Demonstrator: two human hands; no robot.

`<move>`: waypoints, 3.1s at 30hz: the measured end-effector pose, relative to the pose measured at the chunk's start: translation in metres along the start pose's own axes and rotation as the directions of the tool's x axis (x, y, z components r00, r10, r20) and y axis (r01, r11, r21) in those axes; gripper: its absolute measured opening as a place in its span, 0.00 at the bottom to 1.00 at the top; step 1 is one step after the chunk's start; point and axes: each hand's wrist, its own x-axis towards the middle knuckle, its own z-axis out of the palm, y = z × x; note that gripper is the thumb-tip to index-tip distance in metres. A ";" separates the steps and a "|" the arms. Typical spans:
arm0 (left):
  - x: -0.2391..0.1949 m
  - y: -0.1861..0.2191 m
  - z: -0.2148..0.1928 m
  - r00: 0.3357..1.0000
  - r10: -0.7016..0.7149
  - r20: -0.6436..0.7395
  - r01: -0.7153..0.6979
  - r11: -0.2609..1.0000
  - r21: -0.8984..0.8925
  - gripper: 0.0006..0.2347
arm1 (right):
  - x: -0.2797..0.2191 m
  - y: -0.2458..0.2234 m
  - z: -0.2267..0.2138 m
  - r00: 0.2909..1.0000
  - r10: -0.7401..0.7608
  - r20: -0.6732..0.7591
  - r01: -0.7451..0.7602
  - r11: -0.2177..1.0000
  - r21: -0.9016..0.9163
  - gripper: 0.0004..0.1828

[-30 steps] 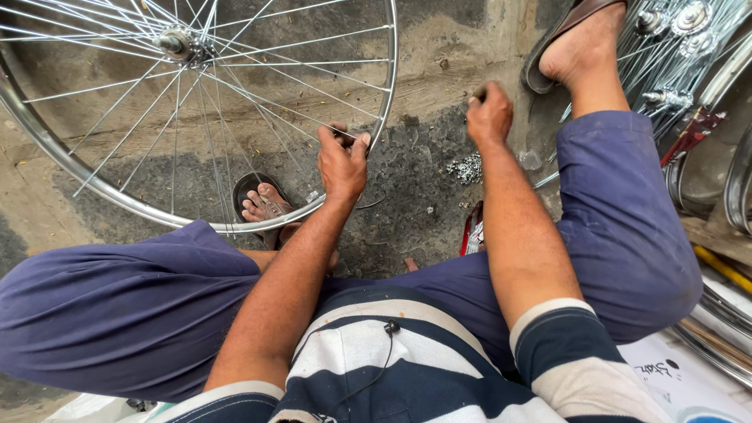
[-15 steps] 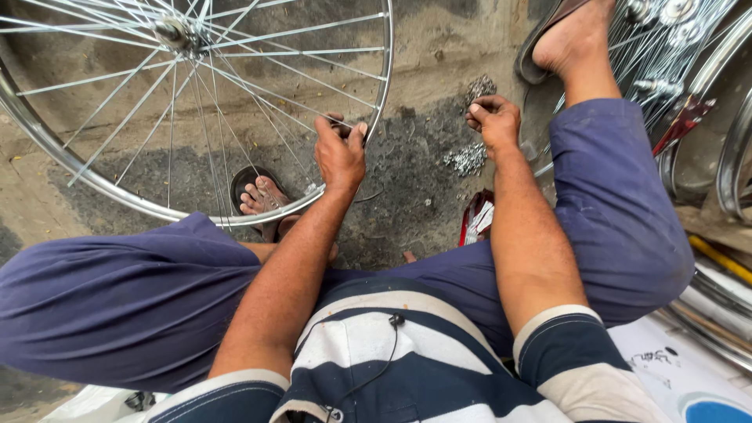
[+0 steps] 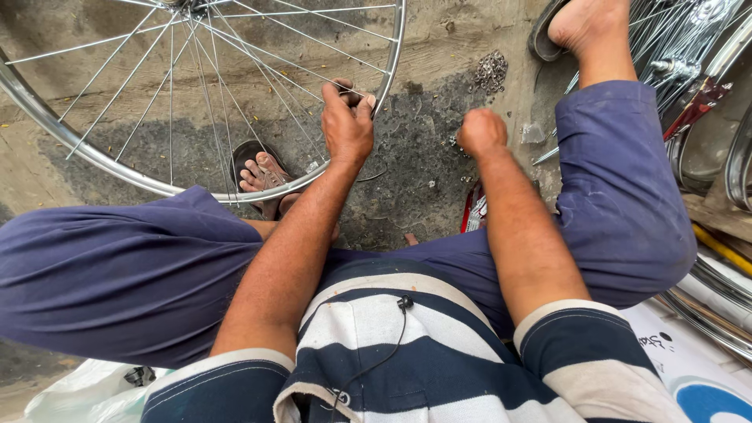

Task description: The person sits on the ground and installs spokes into a bicycle wheel rim, threading them through the hub and securing them with nipples. The person works methodically around the wheel, handling individual spokes and small metal parts.

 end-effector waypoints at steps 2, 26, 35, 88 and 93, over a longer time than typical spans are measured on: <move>-0.002 0.001 0.000 0.998 -0.061 0.003 0.061 0.998 -0.023 0.19 | 0.002 -0.001 0.014 0.998 -0.030 -0.049 0.026 0.996 -0.080 0.11; 0.003 0.007 -0.006 0.994 -0.067 0.086 0.081 0.980 -0.181 0.17 | -0.063 -0.122 -0.143 0.960 -0.271 0.064 -0.160 -0.346 0.924 0.03; 0.001 0.007 -0.005 0.994 -0.106 0.004 0.105 0.991 0.079 0.20 | -0.072 -0.118 -0.120 0.958 -0.281 -0.057 -0.049 -0.358 0.932 0.08; -0.007 -0.029 -0.029 0.994 -0.015 0.109 0.013 1.000 0.026 0.10 | -0.019 -0.133 -0.065 0.978 -0.081 -0.194 0.175 -0.201 0.964 0.08; 0.001 -0.032 -0.013 0.998 0.046 0.048 -0.047 0.999 0.014 0.09 | -0.043 -0.130 -0.028 0.943 -0.220 -0.250 0.264 0.036 0.964 0.10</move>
